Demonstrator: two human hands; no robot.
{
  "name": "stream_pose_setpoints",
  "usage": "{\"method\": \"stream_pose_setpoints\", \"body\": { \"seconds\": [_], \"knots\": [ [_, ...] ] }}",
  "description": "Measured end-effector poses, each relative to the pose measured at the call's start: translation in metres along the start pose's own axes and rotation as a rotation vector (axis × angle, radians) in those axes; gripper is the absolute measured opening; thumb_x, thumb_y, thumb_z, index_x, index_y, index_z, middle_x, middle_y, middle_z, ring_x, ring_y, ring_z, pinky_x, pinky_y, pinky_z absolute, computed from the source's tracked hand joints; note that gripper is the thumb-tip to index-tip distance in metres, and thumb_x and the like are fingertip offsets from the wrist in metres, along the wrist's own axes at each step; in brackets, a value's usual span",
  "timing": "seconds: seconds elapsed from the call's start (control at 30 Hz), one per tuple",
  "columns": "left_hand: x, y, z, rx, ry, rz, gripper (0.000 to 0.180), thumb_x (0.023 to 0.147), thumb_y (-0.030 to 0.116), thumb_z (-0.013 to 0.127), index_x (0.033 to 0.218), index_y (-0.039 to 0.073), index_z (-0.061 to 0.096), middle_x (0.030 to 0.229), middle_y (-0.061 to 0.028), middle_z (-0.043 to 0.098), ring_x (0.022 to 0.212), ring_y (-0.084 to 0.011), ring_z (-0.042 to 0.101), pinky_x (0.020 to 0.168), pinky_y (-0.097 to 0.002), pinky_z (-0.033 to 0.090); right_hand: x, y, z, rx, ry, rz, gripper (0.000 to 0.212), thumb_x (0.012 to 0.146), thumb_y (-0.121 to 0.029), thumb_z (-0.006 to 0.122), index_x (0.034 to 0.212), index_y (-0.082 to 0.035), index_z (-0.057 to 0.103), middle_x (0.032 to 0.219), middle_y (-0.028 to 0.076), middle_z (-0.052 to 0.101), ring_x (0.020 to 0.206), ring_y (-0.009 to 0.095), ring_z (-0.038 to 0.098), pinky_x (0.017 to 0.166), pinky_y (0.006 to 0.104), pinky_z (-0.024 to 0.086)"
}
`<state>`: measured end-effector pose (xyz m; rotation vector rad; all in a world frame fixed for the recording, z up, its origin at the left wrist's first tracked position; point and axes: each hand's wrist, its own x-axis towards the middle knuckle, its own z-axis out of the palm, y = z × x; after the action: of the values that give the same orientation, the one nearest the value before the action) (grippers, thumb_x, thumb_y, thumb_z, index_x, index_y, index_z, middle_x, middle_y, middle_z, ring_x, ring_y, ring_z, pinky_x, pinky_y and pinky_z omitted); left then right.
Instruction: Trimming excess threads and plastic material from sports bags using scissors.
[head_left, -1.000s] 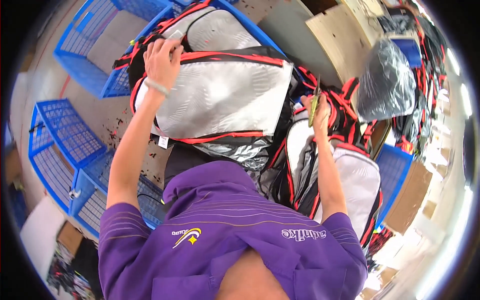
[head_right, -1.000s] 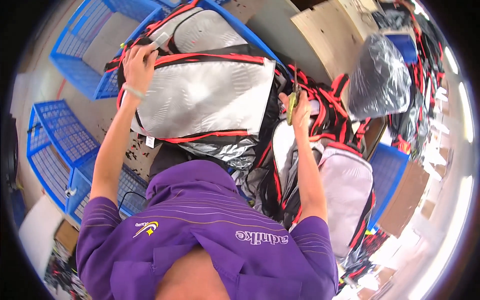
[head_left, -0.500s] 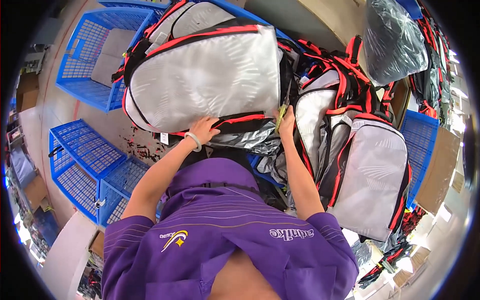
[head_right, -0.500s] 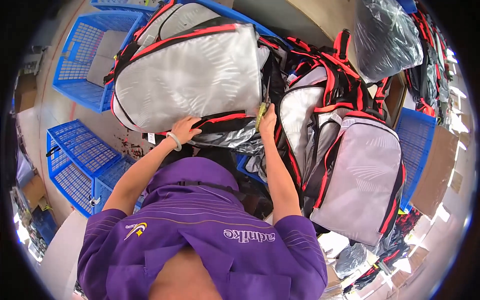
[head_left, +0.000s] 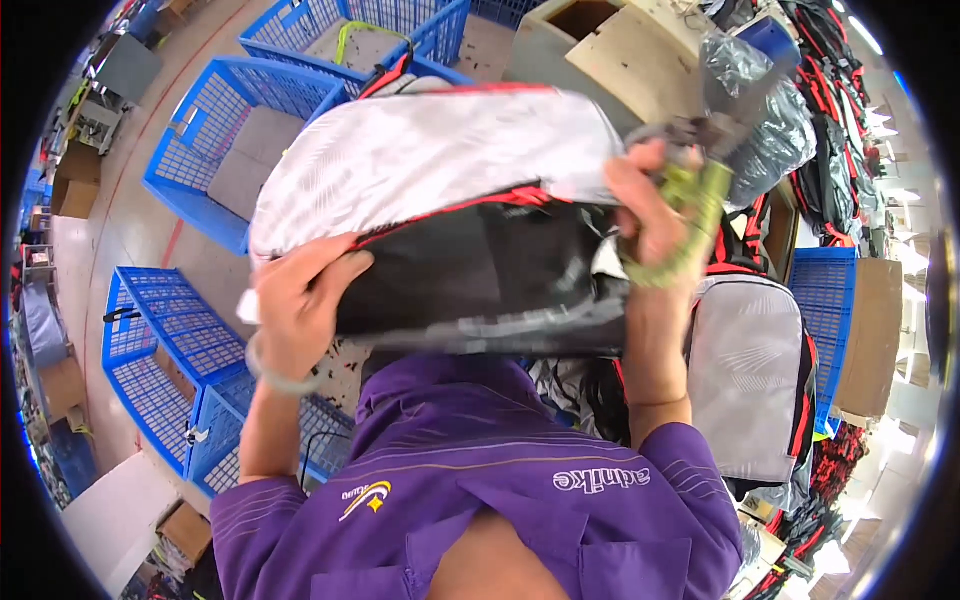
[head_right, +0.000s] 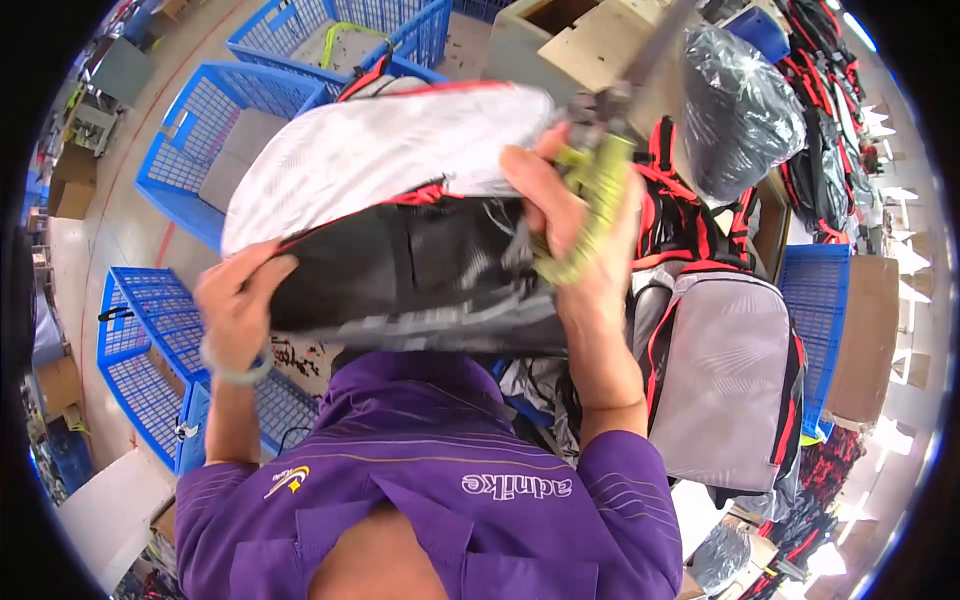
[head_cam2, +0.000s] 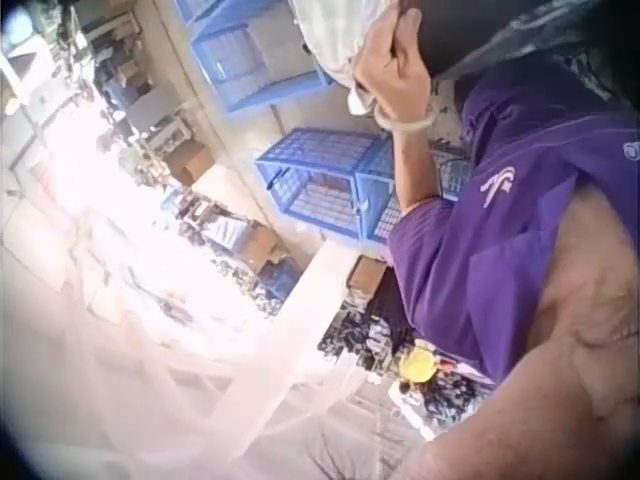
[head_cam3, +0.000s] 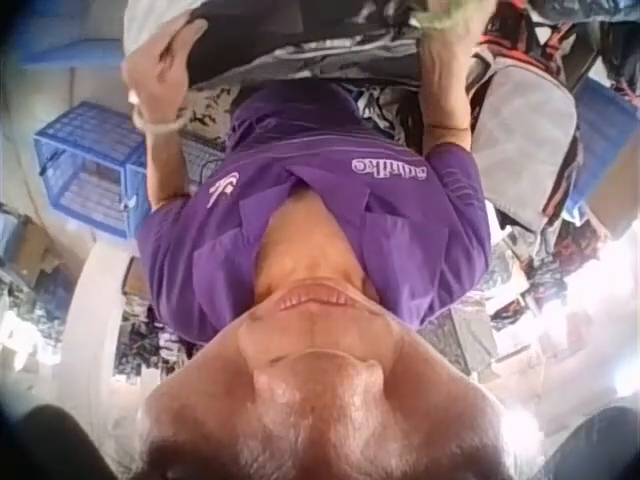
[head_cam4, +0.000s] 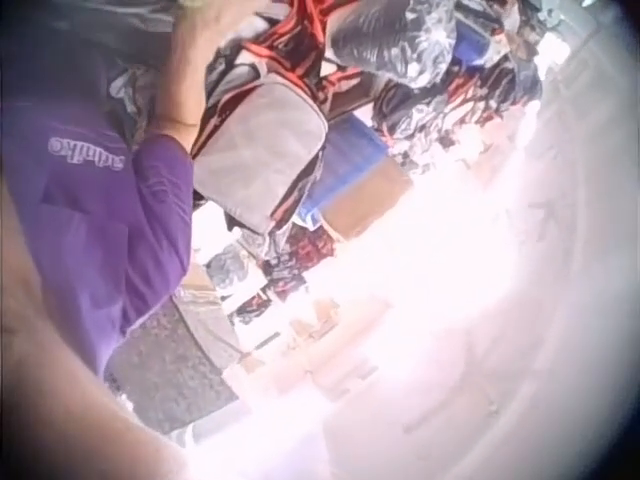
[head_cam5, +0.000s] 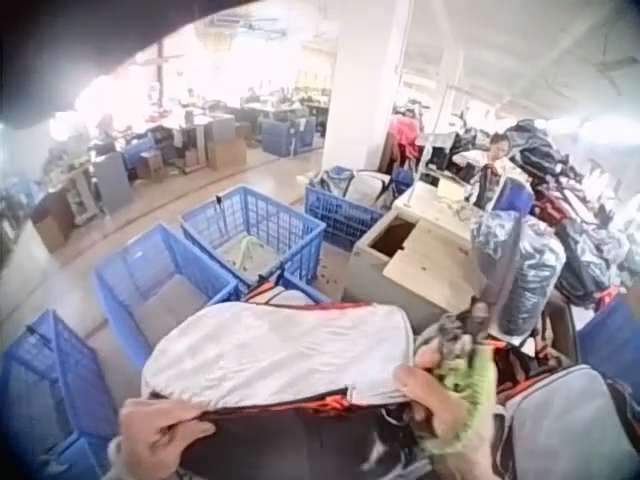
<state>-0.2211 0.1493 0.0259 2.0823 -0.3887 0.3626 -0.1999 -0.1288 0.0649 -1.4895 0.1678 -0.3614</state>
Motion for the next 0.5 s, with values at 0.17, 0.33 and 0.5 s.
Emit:
{"method": "stream_pose_setpoints", "body": {
  "seconds": [0.17, 0.33, 0.5],
  "knots": [
    [0.044, 0.037, -0.015, 0.014, -0.17, 0.156, 0.011, 0.077, 0.001, 0.069, 0.086, -0.005, 0.064, 0.073, -0.0101, 0.064, 0.062, -0.0182, 0.06, 0.06, -0.0257, 0.045, -0.025, -0.024, -0.032, 0.069, -0.086, -0.246, 0.038, 0.065, 0.005, 0.078, 0.09, -0.007, 0.052, 0.095, 0.001, 0.051, 0.079, 0.008, 0.049, 0.068, 0.022, 0.041],
    [0.03, -0.059, 0.079, -0.217, -0.425, -0.099, 0.009, 0.083, 0.003, 0.064, 0.089, -0.003, 0.061, 0.117, -0.0121, 0.062, 0.087, -0.0115, 0.057, 0.071, -0.0238, 0.044, -0.033, 0.075, -0.056, -0.154, 0.188, 0.058, 0.041, 0.064, -0.002, 0.081, 0.089, -0.01, 0.05, 0.08, -0.004, 0.045, 0.068, 0.005, 0.044, 0.059, 0.0198, 0.036],
    [0.015, -0.106, 0.137, -0.462, -0.346, -0.258, 0.011, 0.084, 0.006, 0.065, 0.088, -0.003, 0.061, 0.098, -0.0114, 0.068, 0.072, -0.0093, 0.054, 0.063, -0.0231, 0.045, -0.025, 0.123, -0.052, 0.004, 0.271, 0.071, 0.032, 0.067, -0.001, 0.077, 0.085, -0.01, 0.052, 0.068, -0.004, 0.049, 0.052, 0.005, 0.045, 0.047, 0.0202, 0.033]
  ]
}}
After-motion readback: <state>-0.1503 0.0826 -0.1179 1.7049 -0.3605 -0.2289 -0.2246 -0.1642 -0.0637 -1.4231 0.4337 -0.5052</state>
